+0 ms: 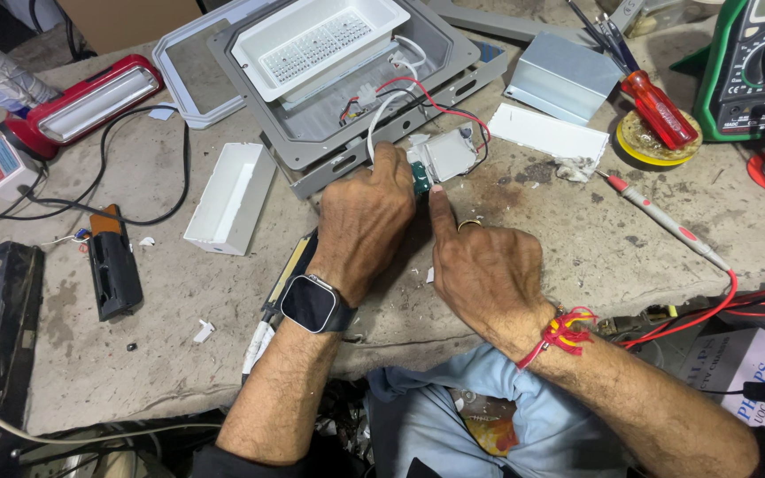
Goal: The person is repairing an electronic device by manipulating wires and components on a circuit board. They use pliers and a screwdriver to adjust connections and secure parts within a white plastic housing.
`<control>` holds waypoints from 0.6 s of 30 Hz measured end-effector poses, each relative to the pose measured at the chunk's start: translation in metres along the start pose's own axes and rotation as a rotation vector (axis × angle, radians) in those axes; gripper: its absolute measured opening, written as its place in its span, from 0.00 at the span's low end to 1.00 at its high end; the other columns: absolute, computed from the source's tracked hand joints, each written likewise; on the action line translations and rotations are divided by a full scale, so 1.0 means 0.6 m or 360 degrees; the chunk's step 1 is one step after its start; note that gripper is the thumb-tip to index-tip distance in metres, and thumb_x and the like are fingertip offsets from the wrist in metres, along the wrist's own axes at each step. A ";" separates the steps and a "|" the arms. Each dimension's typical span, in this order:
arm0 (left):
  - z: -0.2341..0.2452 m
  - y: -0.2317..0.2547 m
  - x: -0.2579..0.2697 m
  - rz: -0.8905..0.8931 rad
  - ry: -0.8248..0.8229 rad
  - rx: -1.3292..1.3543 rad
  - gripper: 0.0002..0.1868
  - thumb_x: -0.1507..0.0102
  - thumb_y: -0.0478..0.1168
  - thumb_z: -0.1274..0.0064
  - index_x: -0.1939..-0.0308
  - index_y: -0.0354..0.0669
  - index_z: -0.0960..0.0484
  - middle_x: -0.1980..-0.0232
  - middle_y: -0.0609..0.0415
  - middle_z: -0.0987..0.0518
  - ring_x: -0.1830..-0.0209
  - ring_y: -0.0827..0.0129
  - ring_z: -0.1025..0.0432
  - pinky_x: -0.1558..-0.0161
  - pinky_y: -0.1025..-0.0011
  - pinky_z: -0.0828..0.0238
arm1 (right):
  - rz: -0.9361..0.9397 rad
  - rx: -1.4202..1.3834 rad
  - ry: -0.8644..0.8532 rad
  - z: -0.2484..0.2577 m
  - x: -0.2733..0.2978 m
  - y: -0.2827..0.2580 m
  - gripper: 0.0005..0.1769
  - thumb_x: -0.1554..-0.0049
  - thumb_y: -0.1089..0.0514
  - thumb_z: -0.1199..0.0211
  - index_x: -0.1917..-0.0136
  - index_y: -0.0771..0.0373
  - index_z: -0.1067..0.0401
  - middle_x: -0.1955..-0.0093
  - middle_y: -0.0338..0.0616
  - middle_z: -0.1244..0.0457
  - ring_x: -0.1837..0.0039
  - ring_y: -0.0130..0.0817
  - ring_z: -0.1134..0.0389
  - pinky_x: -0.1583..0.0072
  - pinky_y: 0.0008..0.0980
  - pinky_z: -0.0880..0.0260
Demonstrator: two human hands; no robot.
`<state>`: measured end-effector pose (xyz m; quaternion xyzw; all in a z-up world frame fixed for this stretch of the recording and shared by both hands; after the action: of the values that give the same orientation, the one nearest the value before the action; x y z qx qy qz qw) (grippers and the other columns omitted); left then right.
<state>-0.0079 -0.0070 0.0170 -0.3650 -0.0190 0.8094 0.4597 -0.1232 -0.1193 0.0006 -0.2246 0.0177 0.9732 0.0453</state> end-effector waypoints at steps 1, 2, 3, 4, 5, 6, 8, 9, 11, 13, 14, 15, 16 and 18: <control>-0.001 -0.001 -0.001 0.0009 -0.0012 0.0007 0.15 0.41 0.33 0.44 0.51 0.27 0.20 0.52 0.45 0.22 0.75 0.72 0.23 0.78 0.73 0.26 | -0.0017 0.0000 -0.0032 0.000 -0.004 0.000 0.33 0.48 0.60 0.42 0.29 0.67 0.32 0.79 0.41 0.38 0.77 0.36 0.35 0.74 0.40 0.36; -0.002 -0.002 -0.003 0.0017 -0.0026 0.0015 0.15 0.41 0.33 0.44 0.51 0.27 0.20 0.53 0.45 0.22 0.76 0.72 0.23 0.79 0.73 0.27 | -0.0035 -0.0002 -0.0067 0.000 -0.008 -0.001 0.34 0.49 0.60 0.43 0.29 0.66 0.32 0.78 0.41 0.37 0.76 0.37 0.34 0.73 0.41 0.35; -0.004 -0.002 -0.004 0.0025 -0.0041 0.0023 0.16 0.41 0.32 0.44 0.51 0.26 0.20 0.53 0.44 0.22 0.76 0.73 0.24 0.80 0.74 0.27 | -0.0053 -0.0004 -0.0102 -0.001 -0.013 -0.001 0.34 0.50 0.61 0.43 0.29 0.66 0.32 0.78 0.42 0.36 0.76 0.38 0.33 0.73 0.41 0.35; -0.005 -0.002 -0.004 0.0024 -0.0038 0.0033 0.15 0.42 0.33 0.44 0.53 0.26 0.20 0.52 0.43 0.22 0.77 0.72 0.24 0.80 0.73 0.27 | -0.0049 -0.0004 -0.0128 -0.003 -0.016 -0.003 0.35 0.50 0.61 0.43 0.29 0.67 0.33 0.77 0.43 0.35 0.75 0.39 0.33 0.72 0.42 0.34; -0.007 -0.002 -0.004 0.0023 -0.0035 0.0042 0.15 0.42 0.33 0.44 0.54 0.26 0.20 0.52 0.42 0.22 0.77 0.72 0.24 0.80 0.73 0.27 | -0.0045 -0.0005 -0.0155 -0.005 -0.018 -0.003 0.35 0.51 0.61 0.43 0.29 0.69 0.33 0.77 0.44 0.35 0.75 0.40 0.32 0.72 0.42 0.34; -0.009 -0.002 -0.004 0.0020 -0.0033 0.0051 0.15 0.43 0.34 0.44 0.55 0.26 0.20 0.51 0.41 0.22 0.77 0.71 0.24 0.81 0.72 0.27 | -0.0044 -0.0006 -0.0182 -0.008 -0.020 -0.003 0.35 0.51 0.61 0.43 0.29 0.70 0.34 0.76 0.45 0.34 0.74 0.40 0.31 0.72 0.42 0.33; -0.011 -0.002 -0.004 0.0025 -0.0049 0.0095 0.14 0.43 0.33 0.44 0.55 0.26 0.20 0.53 0.42 0.22 0.76 0.70 0.23 0.79 0.72 0.27 | -0.0019 -0.0009 -0.0115 -0.011 -0.021 -0.004 0.35 0.52 0.61 0.43 0.30 0.70 0.33 0.75 0.46 0.34 0.73 0.41 0.31 0.71 0.43 0.33; -0.011 -0.002 -0.004 0.0027 -0.0054 0.0116 0.14 0.43 0.33 0.44 0.56 0.26 0.20 0.53 0.43 0.22 0.75 0.70 0.23 0.78 0.71 0.26 | -0.0007 -0.0010 -0.0080 -0.012 -0.022 -0.004 0.35 0.52 0.61 0.42 0.30 0.71 0.33 0.75 0.47 0.34 0.73 0.41 0.31 0.70 0.43 0.33; -0.007 -0.003 -0.003 0.0018 -0.0004 0.0137 0.14 0.44 0.33 0.44 0.57 0.26 0.20 0.54 0.41 0.23 0.75 0.68 0.23 0.78 0.71 0.27 | -0.0001 0.0012 -0.0094 -0.013 -0.024 -0.005 0.35 0.52 0.61 0.42 0.31 0.71 0.32 0.75 0.46 0.34 0.72 0.41 0.31 0.71 0.43 0.33; 0.000 -0.003 0.000 0.0022 0.0024 0.0168 0.14 0.44 0.33 0.44 0.57 0.26 0.20 0.55 0.42 0.23 0.74 0.67 0.23 0.78 0.70 0.27 | 0.0005 -0.0024 -0.0063 -0.011 -0.022 -0.005 0.34 0.51 0.61 0.42 0.31 0.71 0.32 0.76 0.45 0.35 0.73 0.41 0.31 0.71 0.43 0.34; 0.003 -0.001 -0.001 0.0029 0.0037 0.0195 0.14 0.44 0.33 0.44 0.56 0.27 0.20 0.56 0.43 0.23 0.74 0.66 0.23 0.77 0.69 0.26 | 0.0005 -0.0058 -0.0023 -0.009 -0.020 -0.003 0.34 0.51 0.61 0.43 0.30 0.71 0.32 0.76 0.45 0.35 0.73 0.41 0.32 0.71 0.43 0.34; 0.005 0.001 -0.003 0.0037 0.0049 0.0222 0.13 0.43 0.32 0.44 0.56 0.28 0.20 0.57 0.44 0.24 0.73 0.65 0.23 0.76 0.69 0.26 | 0.0006 -0.0091 0.0017 -0.005 -0.018 0.000 0.35 0.51 0.62 0.43 0.30 0.71 0.32 0.76 0.45 0.35 0.73 0.41 0.33 0.71 0.43 0.35; 0.007 0.004 -0.004 0.0059 0.0022 0.0218 0.12 0.43 0.33 0.43 0.57 0.29 0.20 0.57 0.44 0.24 0.73 0.64 0.22 0.76 0.68 0.26 | 0.0010 -0.0048 -0.0007 -0.002 -0.014 0.004 0.34 0.50 0.61 0.43 0.29 0.70 0.32 0.76 0.44 0.36 0.74 0.40 0.33 0.72 0.42 0.35; 0.008 0.009 -0.008 0.0114 -0.0039 0.0200 0.11 0.44 0.34 0.42 0.59 0.30 0.20 0.58 0.43 0.24 0.73 0.62 0.22 0.75 0.66 0.26 | 0.0029 0.0032 -0.0054 0.003 -0.006 0.008 0.34 0.48 0.60 0.43 0.28 0.69 0.33 0.78 0.43 0.37 0.76 0.38 0.34 0.74 0.41 0.36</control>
<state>-0.0131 -0.0122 0.0211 -0.3259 0.0391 0.8293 0.4523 -0.1212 -0.1243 0.0041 -0.2074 0.0288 0.9771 0.0389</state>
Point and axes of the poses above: each hand's wrist, its own x-axis away from the middle knuckle, its own z-axis out of the back of the hand, y = z × x, the point moved 1 cm from there along -x, towards the middle knuckle
